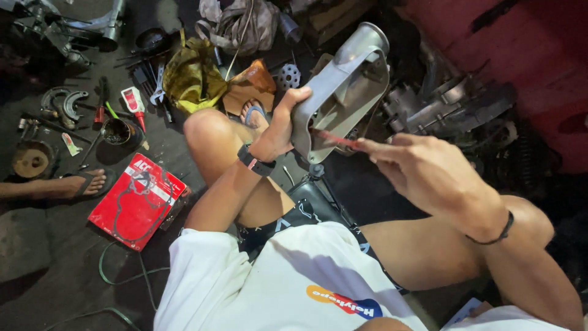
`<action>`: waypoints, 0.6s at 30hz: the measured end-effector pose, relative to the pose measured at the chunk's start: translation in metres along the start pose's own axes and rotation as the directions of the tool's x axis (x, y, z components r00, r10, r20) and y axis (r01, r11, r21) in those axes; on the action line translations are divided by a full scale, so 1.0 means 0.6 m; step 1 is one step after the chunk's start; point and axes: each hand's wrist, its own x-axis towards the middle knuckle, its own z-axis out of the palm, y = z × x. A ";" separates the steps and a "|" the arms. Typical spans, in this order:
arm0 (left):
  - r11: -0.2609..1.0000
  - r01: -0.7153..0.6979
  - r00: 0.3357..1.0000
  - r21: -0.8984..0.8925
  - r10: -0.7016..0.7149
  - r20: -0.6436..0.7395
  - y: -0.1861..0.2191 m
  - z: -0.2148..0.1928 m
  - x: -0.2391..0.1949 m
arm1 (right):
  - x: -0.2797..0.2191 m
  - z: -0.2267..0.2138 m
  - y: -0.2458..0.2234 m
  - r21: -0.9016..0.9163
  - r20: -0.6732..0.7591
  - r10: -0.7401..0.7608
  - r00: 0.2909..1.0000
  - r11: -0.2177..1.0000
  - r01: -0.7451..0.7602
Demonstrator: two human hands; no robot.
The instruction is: Cleaning the interior of a metal engine casing using a small scraping tool to remove debris.
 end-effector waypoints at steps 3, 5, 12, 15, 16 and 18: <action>0.999 0.020 0.996 0.029 -0.017 -0.085 0.002 0.015 -0.015 | -0.005 -0.001 -0.009 0.014 0.049 0.063 0.997 0.998 -0.064; 0.999 0.003 0.997 0.047 0.001 -0.078 -0.001 0.009 -0.007 | -0.008 -0.005 0.002 -0.134 -0.049 0.094 0.994 0.986 -0.100; 0.999 0.033 0.999 0.031 -0.034 0.029 -0.017 -0.002 -0.003 | -0.001 0.005 0.001 -0.022 0.029 0.029 0.999 0.999 -0.029; 1.000 -0.028 1.000 0.008 0.028 -0.005 -0.010 0.006 -0.001 | 0.000 -0.006 0.002 -0.091 -0.009 0.115 0.993 0.989 -0.115; 0.998 -0.025 0.998 0.056 0.029 -0.056 -0.010 0.004 -0.001 | 0.000 -0.002 -0.002 -0.021 0.038 0.080 0.996 0.997 -0.079; 0.995 -0.025 0.994 0.102 0.036 -0.105 -0.007 0.001 0.001 | 0.001 -0.006 -0.004 0.046 0.080 0.039 0.996 0.998 -0.043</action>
